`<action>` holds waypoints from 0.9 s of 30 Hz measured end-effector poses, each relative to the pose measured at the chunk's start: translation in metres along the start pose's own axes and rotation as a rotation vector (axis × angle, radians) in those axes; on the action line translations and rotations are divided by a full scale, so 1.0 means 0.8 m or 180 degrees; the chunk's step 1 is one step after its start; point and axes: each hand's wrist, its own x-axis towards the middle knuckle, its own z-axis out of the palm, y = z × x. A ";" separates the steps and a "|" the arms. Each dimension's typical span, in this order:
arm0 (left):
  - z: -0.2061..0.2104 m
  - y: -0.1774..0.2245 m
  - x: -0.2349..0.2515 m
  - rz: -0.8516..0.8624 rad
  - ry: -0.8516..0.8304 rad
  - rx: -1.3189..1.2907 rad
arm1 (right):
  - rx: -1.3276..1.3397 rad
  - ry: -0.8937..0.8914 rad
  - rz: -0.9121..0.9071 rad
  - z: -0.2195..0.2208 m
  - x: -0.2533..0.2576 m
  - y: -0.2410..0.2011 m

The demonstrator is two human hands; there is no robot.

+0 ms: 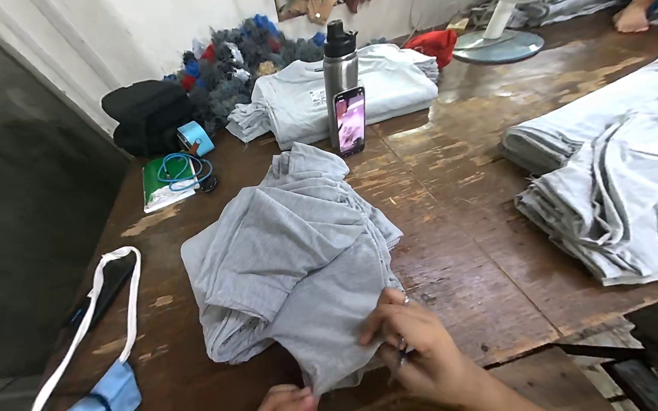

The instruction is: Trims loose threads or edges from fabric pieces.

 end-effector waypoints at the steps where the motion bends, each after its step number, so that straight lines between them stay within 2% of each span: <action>1: 0.000 0.000 0.000 -0.0013 -0.0142 0.0163 | -0.0100 -0.0118 0.0074 -0.007 -0.003 0.002; 5: 0.001 0.003 -0.001 -0.0205 -0.0578 0.0424 | -0.0871 -0.1240 0.0500 -0.010 -0.020 0.013; 7: -0.001 0.005 0.001 -0.0323 -0.0595 0.0369 | -0.1016 -0.1534 0.0507 -0.004 -0.030 0.017; 12: -0.006 0.002 -0.003 -0.0588 -0.0426 -0.0038 | -0.1459 -0.1609 0.0085 0.003 -0.037 0.018; 16: 0.000 0.005 -0.001 -0.0764 -0.0193 0.0368 | -0.1677 -0.1797 -0.0011 0.009 -0.034 0.015; 21: 0.002 0.008 -0.003 -0.0882 -0.0419 0.0956 | -0.1855 -0.1915 -0.0042 0.015 -0.030 0.013; 27: 0.003 0.006 -0.009 -0.0837 -0.0546 0.0401 | -0.2094 -0.1965 -0.0132 0.019 -0.028 0.009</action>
